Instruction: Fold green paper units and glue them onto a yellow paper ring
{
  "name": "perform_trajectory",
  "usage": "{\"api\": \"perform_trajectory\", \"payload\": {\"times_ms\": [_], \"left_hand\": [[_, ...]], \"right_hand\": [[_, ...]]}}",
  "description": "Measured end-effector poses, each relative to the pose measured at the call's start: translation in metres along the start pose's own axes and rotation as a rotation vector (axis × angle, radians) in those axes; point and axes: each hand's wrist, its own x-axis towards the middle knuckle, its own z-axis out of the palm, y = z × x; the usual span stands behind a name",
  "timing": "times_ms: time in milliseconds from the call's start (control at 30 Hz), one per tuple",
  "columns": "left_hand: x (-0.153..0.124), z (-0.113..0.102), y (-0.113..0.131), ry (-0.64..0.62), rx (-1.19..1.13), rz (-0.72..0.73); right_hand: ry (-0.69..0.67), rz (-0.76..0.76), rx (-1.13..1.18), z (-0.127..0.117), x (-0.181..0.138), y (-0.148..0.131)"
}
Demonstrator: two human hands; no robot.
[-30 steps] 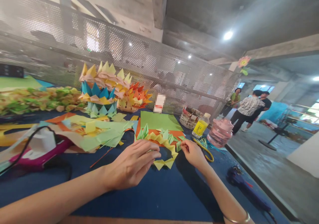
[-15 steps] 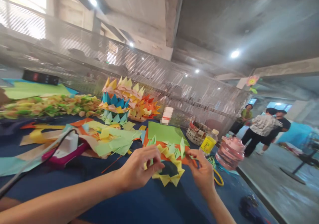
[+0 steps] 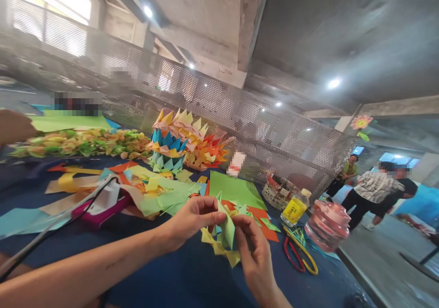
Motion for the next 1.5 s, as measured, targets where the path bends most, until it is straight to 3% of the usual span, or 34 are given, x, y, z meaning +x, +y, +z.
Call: {"api": "perform_trajectory", "payload": {"times_ms": [100, 300, 533, 1133, 1500], "left_hand": [[0.001, -0.002, -0.004, 0.061, 0.034, 0.0], [-0.002, 0.0, -0.009, 0.087, 0.137, 0.031], [-0.006, 0.009, -0.005, 0.046, 0.114, 0.029], [-0.01, 0.01, -0.004, 0.03, -0.003, -0.061], [-0.016, 0.012, 0.009, -0.079, 0.022, -0.246]], "right_hand": [[-0.006, 0.081, -0.032, 0.001, -0.003, 0.0], [0.11, -0.083, -0.288, 0.004, -0.003, 0.0], [0.17, -0.071, -0.286, 0.003, -0.006, -0.002], [0.099, 0.009, -0.242, 0.004, -0.014, -0.011], [0.003, -0.025, -0.322, 0.002, -0.027, -0.02]]}}
